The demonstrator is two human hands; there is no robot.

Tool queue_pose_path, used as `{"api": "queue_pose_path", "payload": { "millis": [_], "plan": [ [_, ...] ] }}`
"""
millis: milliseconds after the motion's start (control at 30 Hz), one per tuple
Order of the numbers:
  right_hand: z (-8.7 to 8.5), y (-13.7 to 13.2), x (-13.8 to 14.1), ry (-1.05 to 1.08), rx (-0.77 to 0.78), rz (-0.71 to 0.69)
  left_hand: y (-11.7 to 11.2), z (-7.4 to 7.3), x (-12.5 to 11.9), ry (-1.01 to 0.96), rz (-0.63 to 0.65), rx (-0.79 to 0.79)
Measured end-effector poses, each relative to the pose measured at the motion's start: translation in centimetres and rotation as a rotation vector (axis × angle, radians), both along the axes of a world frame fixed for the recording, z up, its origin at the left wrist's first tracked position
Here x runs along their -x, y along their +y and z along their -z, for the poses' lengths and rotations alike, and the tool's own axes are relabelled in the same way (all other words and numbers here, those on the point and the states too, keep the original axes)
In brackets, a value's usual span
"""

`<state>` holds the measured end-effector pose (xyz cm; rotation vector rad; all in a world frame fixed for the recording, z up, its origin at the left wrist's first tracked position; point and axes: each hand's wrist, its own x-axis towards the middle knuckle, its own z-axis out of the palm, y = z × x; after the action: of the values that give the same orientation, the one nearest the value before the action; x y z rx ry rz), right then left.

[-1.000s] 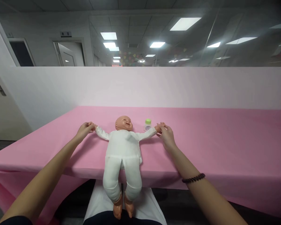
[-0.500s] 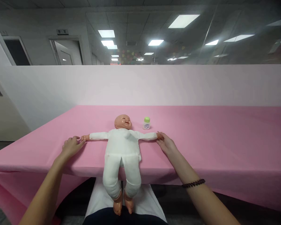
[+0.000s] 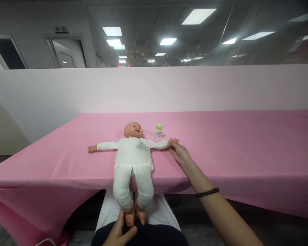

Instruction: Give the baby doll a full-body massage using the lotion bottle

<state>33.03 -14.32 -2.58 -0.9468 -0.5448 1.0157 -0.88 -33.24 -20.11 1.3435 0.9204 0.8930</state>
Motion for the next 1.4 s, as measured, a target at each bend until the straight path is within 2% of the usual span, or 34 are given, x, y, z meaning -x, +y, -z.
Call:
{"api": "queue_pose_path", "payload": {
  "millis": [33,67,100,167,267,333,467,567,700,767,867,933,1033,1133,1267,1333,1400],
  "plan": [
    [-0.2,-0.1,0.1,0.021,0.032,-0.007,0.1,-0.5,0.1,0.017,0.067,0.029],
    [-0.4,-0.1,0.2,0.041,0.059,-0.011,0.2,-1.0,0.1,0.019,0.081,0.053],
    [-0.6,-0.1,0.2,0.058,0.078,-0.012,0.2,-1.5,0.2,0.009,0.038,0.074],
    [-0.7,-0.2,0.4,0.077,0.092,-0.010,-0.1,-2.2,0.3,-0.004,-0.182,0.101],
    [-0.7,-0.2,0.4,0.077,0.090,-0.017,-1.2,-2.8,0.8,0.018,-0.603,0.048],
    [-0.7,-0.2,0.4,0.078,0.086,-0.023,-2.0,-3.4,1.2,0.008,-0.782,-0.006],
    [-0.7,-0.2,0.1,0.077,0.089,-0.026,-2.7,-5.1,2.2,0.002,-0.957,-0.112],
    [-1.5,-0.4,0.2,0.001,0.060,-0.019,-1.9,-7.0,3.3,0.032,-1.028,-0.261],
    [-3.8,-1.0,2.0,-0.239,-0.161,0.037,0.6,-10.6,5.4,0.063,-1.075,-0.603],
    [-5.0,-1.4,3.6,-0.383,-0.283,0.045,1.9,-12.9,6.1,0.094,-1.107,-0.800],
    [-6.4,-1.9,6.3,-0.572,-0.401,0.013,3.6,-17.0,5.8,0.269,-1.131,-1.066],
    [-6.8,-2.2,8.0,-0.700,-0.475,-0.014,4.6,-19.7,4.7,0.425,-1.116,-1.154],
    [-6.5,-2.9,9.8,-0.849,-0.565,-0.043,6.7,-22.7,2.2,0.621,-0.960,-1.067],
    [-5.1,-3.5,11.1,-0.989,-0.621,-0.108,9.2,-23.4,-0.1,0.754,-0.828,-0.941],
    [-3.6,-3.8,11.8,-1.156,-0.638,-0.197,11.4,-22.2,-1.6,0.707,-0.776,-0.843],
    [-3.9,-3.7,11.6,-1.096,-0.623,-0.161,11.4,-22.1,-1.3,0.624,-0.781,-0.832],
    [-4.8,-3.5,11.1,-0.950,-0.598,-0.107,10.7,-22.6,-0.3,0.505,-0.801,-0.836]
  ]
}}
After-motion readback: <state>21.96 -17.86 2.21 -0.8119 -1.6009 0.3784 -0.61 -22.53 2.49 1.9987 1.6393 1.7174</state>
